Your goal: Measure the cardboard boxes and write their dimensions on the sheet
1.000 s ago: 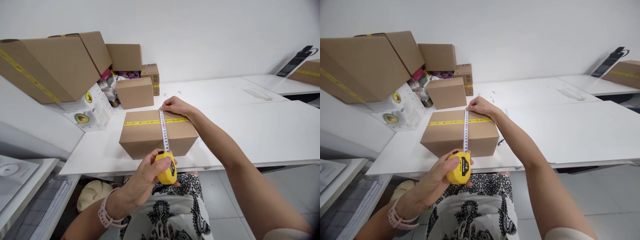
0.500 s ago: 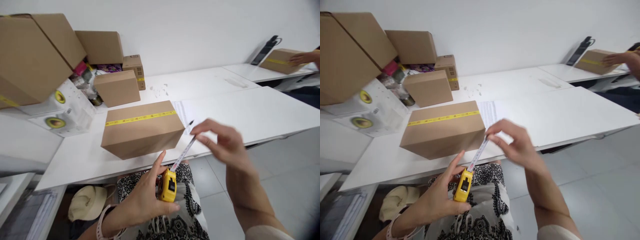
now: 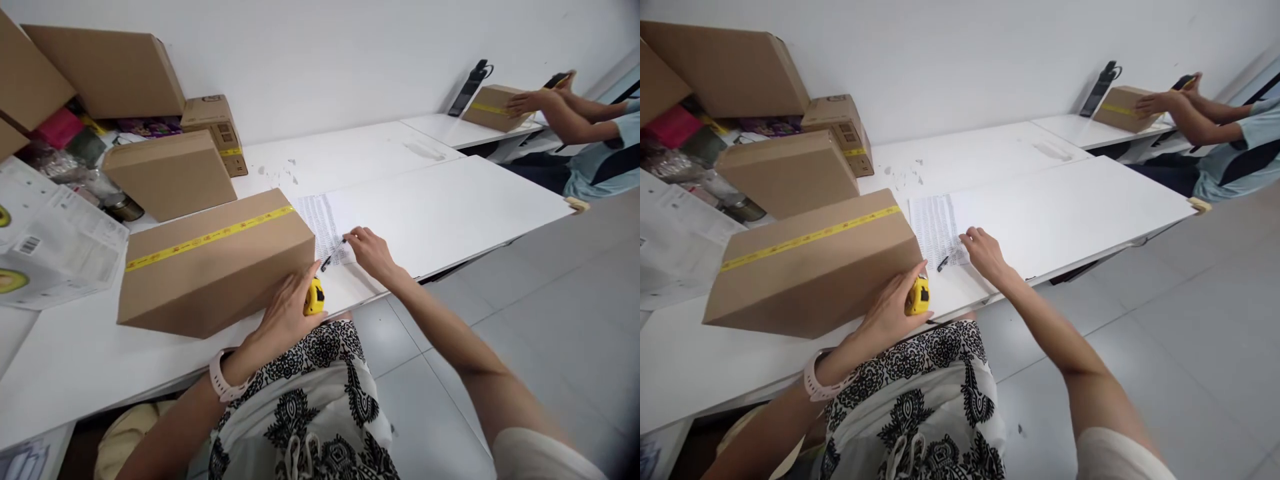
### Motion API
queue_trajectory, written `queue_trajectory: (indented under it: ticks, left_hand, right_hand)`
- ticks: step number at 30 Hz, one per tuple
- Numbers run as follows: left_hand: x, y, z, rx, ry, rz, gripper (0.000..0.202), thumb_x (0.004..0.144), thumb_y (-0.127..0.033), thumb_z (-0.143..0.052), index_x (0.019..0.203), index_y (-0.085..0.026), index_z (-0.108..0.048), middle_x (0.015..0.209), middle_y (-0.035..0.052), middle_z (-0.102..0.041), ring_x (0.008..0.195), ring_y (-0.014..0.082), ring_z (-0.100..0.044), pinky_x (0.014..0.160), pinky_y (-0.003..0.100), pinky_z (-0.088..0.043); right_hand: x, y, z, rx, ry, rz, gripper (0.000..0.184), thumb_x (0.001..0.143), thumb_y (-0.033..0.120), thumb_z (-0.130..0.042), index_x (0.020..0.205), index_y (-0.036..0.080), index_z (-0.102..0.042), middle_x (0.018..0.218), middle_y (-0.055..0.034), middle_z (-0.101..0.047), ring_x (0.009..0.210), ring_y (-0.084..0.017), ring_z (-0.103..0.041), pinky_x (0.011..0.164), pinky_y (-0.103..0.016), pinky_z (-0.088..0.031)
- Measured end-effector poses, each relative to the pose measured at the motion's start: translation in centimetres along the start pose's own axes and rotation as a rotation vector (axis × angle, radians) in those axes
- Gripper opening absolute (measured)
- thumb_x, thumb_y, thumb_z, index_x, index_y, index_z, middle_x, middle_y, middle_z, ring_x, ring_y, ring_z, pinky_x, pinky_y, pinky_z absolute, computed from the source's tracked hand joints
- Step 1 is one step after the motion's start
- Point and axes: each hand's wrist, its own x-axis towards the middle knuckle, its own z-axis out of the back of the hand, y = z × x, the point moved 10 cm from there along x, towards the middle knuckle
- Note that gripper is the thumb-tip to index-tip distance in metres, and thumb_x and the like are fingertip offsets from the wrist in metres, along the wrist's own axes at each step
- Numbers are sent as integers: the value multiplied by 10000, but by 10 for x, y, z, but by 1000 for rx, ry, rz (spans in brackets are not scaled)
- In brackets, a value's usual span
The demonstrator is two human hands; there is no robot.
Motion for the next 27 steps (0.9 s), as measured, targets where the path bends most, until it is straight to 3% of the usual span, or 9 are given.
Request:
queue_trajectory:
  ticks: [4,8,10,13,15,17,19,21,27]
  left_hand:
    - [26,31,20,209,-79,29,575,819,-203,-662,1381,-219,-543,1139,99,-605,1087,288,-568,963,461,-486]
    - [46,62,36,368,-161,123,394,833,-256,-663,1226,-239,-651,1154,99,-573,1106,294,-551,905,439,-505]
    - [54,71,33,377,-163,149,362,832,-264,-663,1193,-243,-663,1141,95,-572,1106,290,-549,868,423,-514]
    - [67,75,19,359,-129,161,330,829,-261,-653,1157,-232,-675,1101,95,-578,1077,281,-560,801,392,-516]
    - [75,73,7,357,-103,136,314,834,-253,-637,1144,-229,-677,1093,98,-580,1070,284,-559,750,375,-513]
    - [82,69,-3,362,-85,100,308,838,-237,-617,1140,-224,-678,1088,103,-581,1058,287,-558,715,366,-510]
    - [88,66,-9,376,-84,72,310,844,-222,-600,1143,-215,-680,1087,109,-581,1048,289,-559,715,369,-513]
    - [91,66,-13,395,-97,58,312,846,-213,-596,1145,-204,-685,1097,121,-581,1047,296,-560,732,383,-521]
    - [94,65,-22,429,-147,-32,372,880,-182,-580,1243,-174,-661,1391,181,-487,1117,330,-549,923,489,-502]
  right_hand:
    - [30,8,-45,-249,214,286,329,894,-14,-439,1034,135,-697,1053,-172,-665,956,-280,-531,688,-374,-363]
    - [31,5,-52,-245,252,361,316,884,-26,-415,876,172,-661,876,-139,-663,877,-259,-509,715,-373,-339]
    - [28,-13,-41,-142,181,248,275,897,15,-416,872,183,-632,817,-123,-660,797,-247,-514,687,-370,-340]
    - [14,-51,-9,102,-63,-105,126,919,186,-476,840,194,-573,734,-98,-636,708,-236,-535,632,-365,-352]
    - [-8,-72,6,389,-248,-373,104,921,281,-498,858,207,-534,693,-57,-613,668,-217,-561,619,-353,-390]
    - [-29,-75,-1,785,-329,-555,154,940,364,-488,917,214,-518,694,-20,-615,652,-191,-594,633,-339,-450]
    - [-38,-60,-20,1131,-274,-626,245,939,449,-508,957,207,-535,753,-22,-651,695,-174,-633,687,-338,-503]
    - [-41,-43,-34,1284,-195,-650,302,890,488,-592,935,189,-574,825,-44,-678,759,-168,-651,750,-340,-520]
    - [-40,-40,-53,1147,-120,-708,290,819,463,-675,776,200,-561,617,26,-557,568,-125,-490,562,-288,-388]
